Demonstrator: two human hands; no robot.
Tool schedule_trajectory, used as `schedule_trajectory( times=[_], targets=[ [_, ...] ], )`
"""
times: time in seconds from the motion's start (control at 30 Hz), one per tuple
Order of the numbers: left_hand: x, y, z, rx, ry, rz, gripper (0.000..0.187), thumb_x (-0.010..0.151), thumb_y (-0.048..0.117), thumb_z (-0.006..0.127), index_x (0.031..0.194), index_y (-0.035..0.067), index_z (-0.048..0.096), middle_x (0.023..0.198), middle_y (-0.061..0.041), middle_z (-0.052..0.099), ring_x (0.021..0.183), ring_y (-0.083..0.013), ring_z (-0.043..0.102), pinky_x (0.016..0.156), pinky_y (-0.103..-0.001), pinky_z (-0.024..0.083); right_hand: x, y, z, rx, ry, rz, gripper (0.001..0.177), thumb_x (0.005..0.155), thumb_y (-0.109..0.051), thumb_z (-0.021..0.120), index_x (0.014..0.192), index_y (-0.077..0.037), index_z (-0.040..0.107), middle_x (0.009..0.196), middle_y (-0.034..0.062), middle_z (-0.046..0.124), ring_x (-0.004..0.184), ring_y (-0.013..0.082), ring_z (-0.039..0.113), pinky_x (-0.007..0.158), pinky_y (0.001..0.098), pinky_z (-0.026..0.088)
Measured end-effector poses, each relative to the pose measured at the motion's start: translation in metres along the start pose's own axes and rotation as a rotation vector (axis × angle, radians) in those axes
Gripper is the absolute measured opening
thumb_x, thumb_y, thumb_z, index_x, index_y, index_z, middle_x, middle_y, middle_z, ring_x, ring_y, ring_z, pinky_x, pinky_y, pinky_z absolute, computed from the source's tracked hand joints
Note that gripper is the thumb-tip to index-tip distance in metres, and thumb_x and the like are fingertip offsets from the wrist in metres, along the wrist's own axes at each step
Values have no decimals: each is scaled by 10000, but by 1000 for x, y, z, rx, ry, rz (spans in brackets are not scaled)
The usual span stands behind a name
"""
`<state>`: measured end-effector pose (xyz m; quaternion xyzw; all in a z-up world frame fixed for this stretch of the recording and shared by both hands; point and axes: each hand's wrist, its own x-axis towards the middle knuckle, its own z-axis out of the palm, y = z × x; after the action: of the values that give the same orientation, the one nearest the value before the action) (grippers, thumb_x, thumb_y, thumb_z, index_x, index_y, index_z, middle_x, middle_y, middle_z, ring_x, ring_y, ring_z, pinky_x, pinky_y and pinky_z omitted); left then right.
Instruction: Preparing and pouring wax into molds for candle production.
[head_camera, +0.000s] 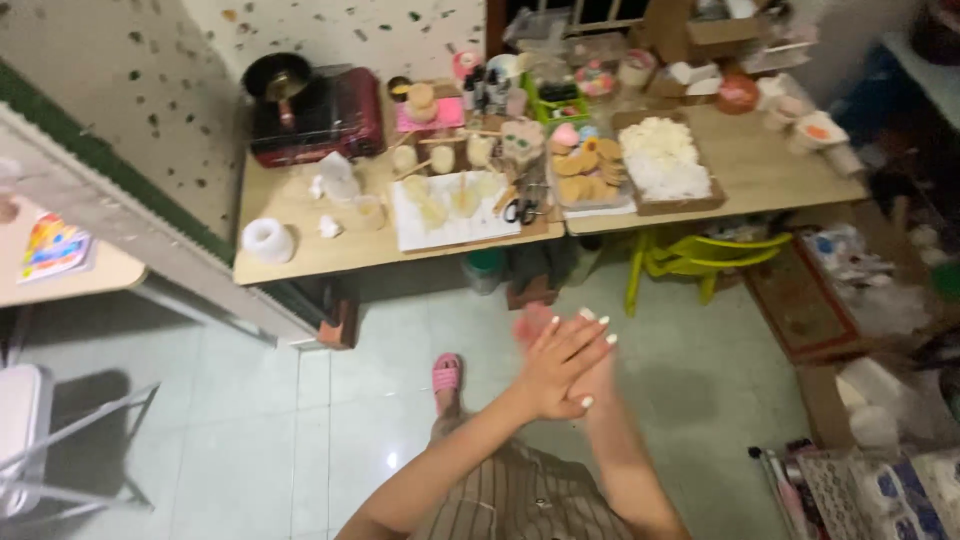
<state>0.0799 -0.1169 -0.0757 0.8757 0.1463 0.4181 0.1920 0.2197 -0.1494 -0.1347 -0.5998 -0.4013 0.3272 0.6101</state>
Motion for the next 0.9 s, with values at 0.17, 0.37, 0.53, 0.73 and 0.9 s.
schedule_trajectory(
  times=[0.17, 0.37, 0.53, 0.73, 0.9],
  targets=[
    [-80, -109, 86, -804, 197, -1091, 726, 976, 620, 404, 1426, 84, 598, 1509, -180, 550, 1422, -336, 452, 1169, -535, 338, -21, -118, 9, 255, -120, -176, 634, 1070, -547, 317, 1374, -61, 588, 1464, 137, 585, 1427, 309, 507, 1245, 504, 331],
    [-12, -71, -16, -1242, 369, -1273, 682, 952, 618, 417, 1404, 142, 604, 1505, -109, 549, 1380, -281, 479, 1129, -511, 389, -16, -1, 20, 296, -269, 27, 627, 1038, -542, 344, 1408, -81, 553, 1442, 112, 585, 1384, 288, 522, 1205, 489, 350],
    [30, 6, -80, -1477, 414, -1166, 635, 930, 593, 440, 1411, 204, 582, 1527, -37, 527, 1364, -239, 491, 1106, -511, 410, 59, 75, 43, 241, -331, 299, 624, 997, -529, 392, 1447, -114, 515, 1408, 76, 593, 1321, 264, 550, 1147, 479, 380],
    [-32, -41, -30, 249, 115, -43, 678, 906, 427, 663, 1513, 146, 558, 1611, -127, 520, 1533, -315, 460, 1292, -596, 234, 34, 21, 82, 418, -364, 427, 686, 997, -556, 361, 1458, -63, 487, 1435, 124, 570, 1337, 285, 541, 1132, 475, 392],
    [-131, -132, 34, 512, 0, -442, 650, 905, 518, 600, 1459, 178, 579, 1531, -137, 533, 1481, -356, 492, 1165, -619, 285, 28, -127, 69, 745, -389, 438, 803, 1023, -607, 277, 1448, 47, 469, 1501, 229, 530, 1405, 339, 510, 1147, 474, 391]
  ],
)
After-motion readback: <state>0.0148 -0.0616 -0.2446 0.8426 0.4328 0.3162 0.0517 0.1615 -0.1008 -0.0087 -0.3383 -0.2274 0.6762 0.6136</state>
